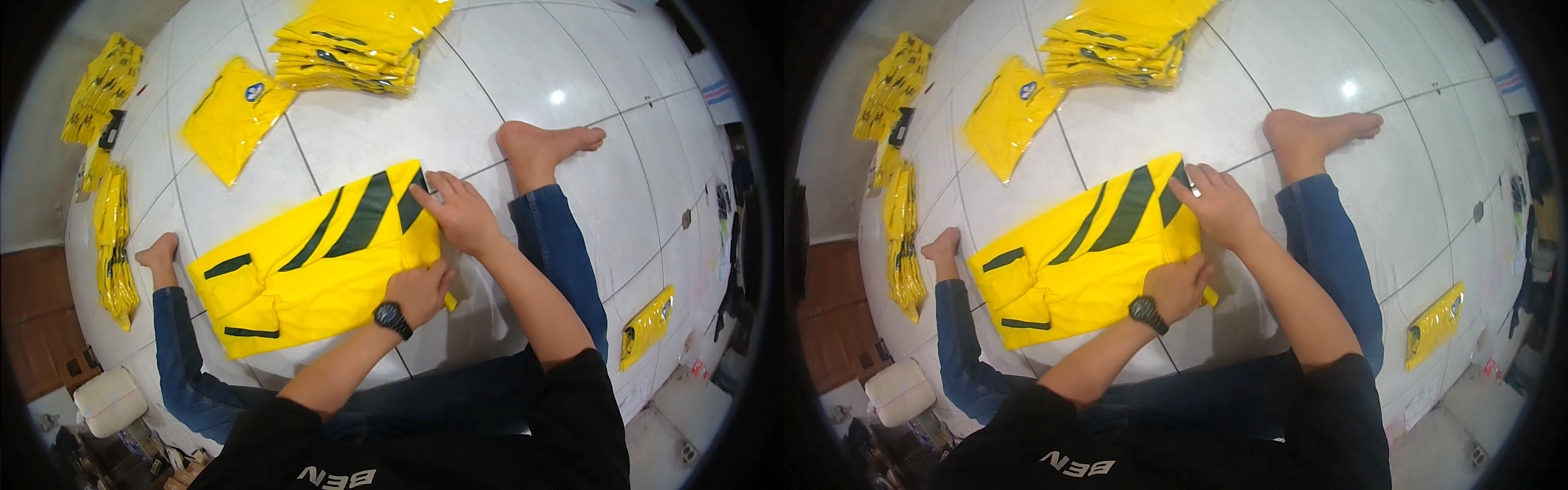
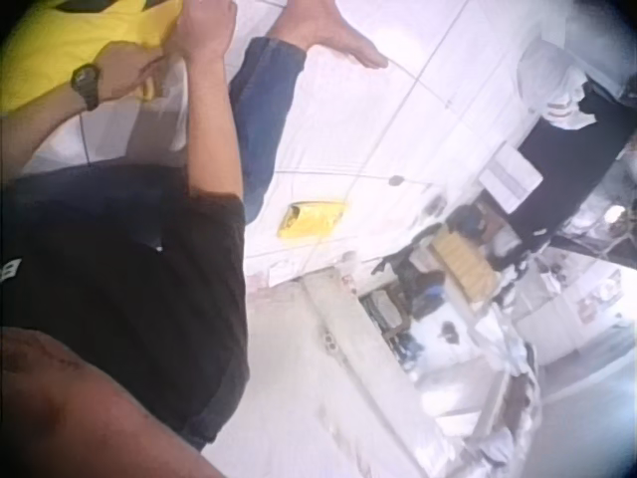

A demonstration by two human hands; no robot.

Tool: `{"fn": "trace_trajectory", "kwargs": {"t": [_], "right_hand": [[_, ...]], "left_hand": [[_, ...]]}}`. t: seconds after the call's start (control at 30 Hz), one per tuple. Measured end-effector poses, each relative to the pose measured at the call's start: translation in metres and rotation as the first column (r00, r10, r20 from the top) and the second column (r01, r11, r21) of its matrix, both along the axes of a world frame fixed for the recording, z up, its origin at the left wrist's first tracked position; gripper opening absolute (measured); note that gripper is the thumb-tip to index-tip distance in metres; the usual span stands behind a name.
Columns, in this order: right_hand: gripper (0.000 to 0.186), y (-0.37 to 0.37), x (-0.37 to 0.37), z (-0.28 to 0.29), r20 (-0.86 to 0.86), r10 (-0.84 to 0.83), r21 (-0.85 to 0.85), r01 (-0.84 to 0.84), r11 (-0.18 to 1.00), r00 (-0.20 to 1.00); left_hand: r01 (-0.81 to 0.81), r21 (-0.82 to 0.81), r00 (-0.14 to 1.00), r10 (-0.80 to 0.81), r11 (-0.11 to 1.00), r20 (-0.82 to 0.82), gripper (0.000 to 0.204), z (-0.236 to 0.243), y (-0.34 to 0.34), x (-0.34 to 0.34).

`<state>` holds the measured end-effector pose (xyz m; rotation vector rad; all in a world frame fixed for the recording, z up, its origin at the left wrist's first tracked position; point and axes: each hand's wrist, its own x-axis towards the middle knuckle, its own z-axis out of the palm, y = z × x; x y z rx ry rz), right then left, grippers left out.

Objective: The person folds yellow shirts and places them into clear plastic bags. The person then stacks the packaged shirts into piles on the floor.

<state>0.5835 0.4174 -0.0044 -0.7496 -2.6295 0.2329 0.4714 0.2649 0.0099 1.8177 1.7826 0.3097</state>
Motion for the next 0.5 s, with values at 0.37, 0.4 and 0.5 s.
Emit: {"fn": "trace_trajectory", "kwargs": {"t": [0.37, 0.4, 0.5], "right_hand": [[0.022, 0.017, 0.009, 0.036, 0.165, 0.16, 0.008, -0.163, 0.987, 0.973], [0.023, 0.013, 0.026, 0.051, 0.229, 0.138, 0.013, -0.145, 0.989, 0.964], [0.03, 0.008, 0.093, 0.107, 0.275, -0.028, -0.207, 0.088, 0.974, 0.961]], "left_hand": [[-0.44, -0.36, 0.647, 0.569, 0.823, 0.508, 0.044, -0.012, -0.109, -0.049], [-0.44, -0.339, 0.643, 0.555, 0.832, 0.528, 0.045, -0.011, -0.11, -0.037], [-0.412, -0.242, 0.641, 0.468, 0.878, 0.608, 0.044, 0.005, -0.106, -0.007]]}}
